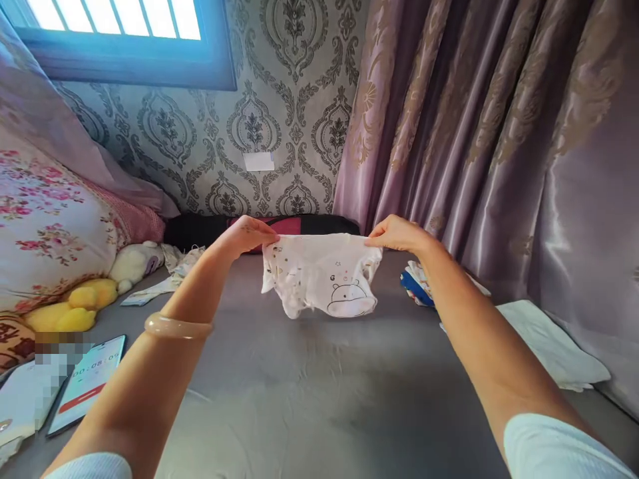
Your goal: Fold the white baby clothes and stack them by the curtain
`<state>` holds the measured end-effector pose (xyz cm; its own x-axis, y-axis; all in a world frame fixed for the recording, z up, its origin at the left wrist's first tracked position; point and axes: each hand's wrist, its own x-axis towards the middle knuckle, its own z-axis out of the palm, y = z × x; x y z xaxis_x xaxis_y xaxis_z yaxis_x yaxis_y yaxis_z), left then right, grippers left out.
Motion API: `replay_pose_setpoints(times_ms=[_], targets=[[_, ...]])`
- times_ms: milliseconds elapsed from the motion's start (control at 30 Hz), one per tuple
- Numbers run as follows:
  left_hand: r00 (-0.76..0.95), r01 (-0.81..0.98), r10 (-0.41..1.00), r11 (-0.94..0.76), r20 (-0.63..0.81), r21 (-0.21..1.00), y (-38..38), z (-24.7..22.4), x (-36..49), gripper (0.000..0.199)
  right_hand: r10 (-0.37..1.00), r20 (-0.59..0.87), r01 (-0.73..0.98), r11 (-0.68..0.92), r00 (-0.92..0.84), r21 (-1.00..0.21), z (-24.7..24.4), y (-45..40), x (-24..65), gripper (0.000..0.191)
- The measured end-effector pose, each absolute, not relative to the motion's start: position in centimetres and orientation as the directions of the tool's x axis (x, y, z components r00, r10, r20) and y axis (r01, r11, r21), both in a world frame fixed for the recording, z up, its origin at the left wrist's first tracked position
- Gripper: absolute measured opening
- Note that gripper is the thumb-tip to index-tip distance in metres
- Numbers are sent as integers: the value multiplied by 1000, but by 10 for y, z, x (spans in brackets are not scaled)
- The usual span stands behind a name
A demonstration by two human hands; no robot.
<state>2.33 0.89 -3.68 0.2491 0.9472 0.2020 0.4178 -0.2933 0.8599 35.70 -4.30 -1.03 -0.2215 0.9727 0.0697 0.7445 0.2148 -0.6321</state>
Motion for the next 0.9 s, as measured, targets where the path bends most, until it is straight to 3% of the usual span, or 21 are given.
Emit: replay_pose_setpoints(times_ms=[133,333,667,900], targets=[[312,324,917,-349,249,879,12,-43,24,32,959,41,701,234,-281,-673,-15,-43,359,47],[253,189,874,-466,415,864,11,-44,28,42,963,106,681,252,-249,-688,-20,-37,363,45],[88,439,853,-497,514,749,17,-54,22,30,923,381,693,312,-58,-650,-29,-30,364,37],[118,491,755,-609,645,623,-9,-50,24,35,906,420,520,379,-41,-766,-22,-45,364,45]])
